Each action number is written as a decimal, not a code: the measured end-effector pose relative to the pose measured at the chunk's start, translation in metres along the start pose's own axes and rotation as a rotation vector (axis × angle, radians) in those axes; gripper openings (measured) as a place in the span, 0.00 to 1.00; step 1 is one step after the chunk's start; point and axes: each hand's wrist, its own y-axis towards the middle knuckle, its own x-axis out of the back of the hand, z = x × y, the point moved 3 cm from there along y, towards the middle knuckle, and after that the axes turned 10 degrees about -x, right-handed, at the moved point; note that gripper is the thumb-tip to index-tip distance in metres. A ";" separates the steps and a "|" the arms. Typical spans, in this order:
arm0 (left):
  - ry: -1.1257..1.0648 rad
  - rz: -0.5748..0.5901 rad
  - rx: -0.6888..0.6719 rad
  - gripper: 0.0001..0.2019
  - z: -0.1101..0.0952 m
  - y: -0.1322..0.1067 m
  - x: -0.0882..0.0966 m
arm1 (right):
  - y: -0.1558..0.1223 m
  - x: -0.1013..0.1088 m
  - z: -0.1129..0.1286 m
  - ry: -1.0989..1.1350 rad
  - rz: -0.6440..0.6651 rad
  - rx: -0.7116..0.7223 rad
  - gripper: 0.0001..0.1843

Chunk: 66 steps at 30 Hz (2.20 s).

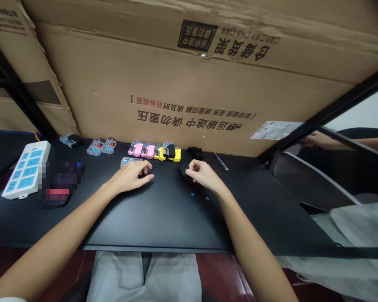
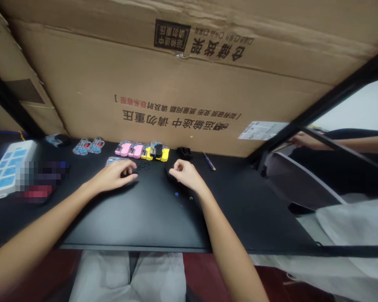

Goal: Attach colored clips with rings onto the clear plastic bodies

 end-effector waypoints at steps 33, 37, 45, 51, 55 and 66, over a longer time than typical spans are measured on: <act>-0.125 0.086 -0.089 0.30 -0.018 -0.002 -0.017 | -0.032 -0.067 0.039 -0.635 -0.009 0.646 0.10; -0.141 0.088 -0.081 0.31 -0.015 -0.003 -0.020 | -0.031 -0.069 0.036 -0.557 -0.022 0.570 0.14; -0.202 0.076 -0.032 0.31 -0.004 -0.002 -0.024 | -0.018 -0.069 0.027 0.414 0.195 0.177 0.15; -0.174 0.090 -0.055 0.29 -0.008 -0.002 -0.023 | -0.022 -0.079 0.031 0.422 0.260 0.194 0.16; -0.142 0.097 -0.067 0.28 -0.009 -0.002 -0.023 | -0.021 -0.084 0.030 0.424 0.275 0.184 0.17; -0.121 0.096 -0.090 0.28 -0.008 0.000 -0.024 | -0.021 -0.087 0.033 0.599 0.379 -0.014 0.24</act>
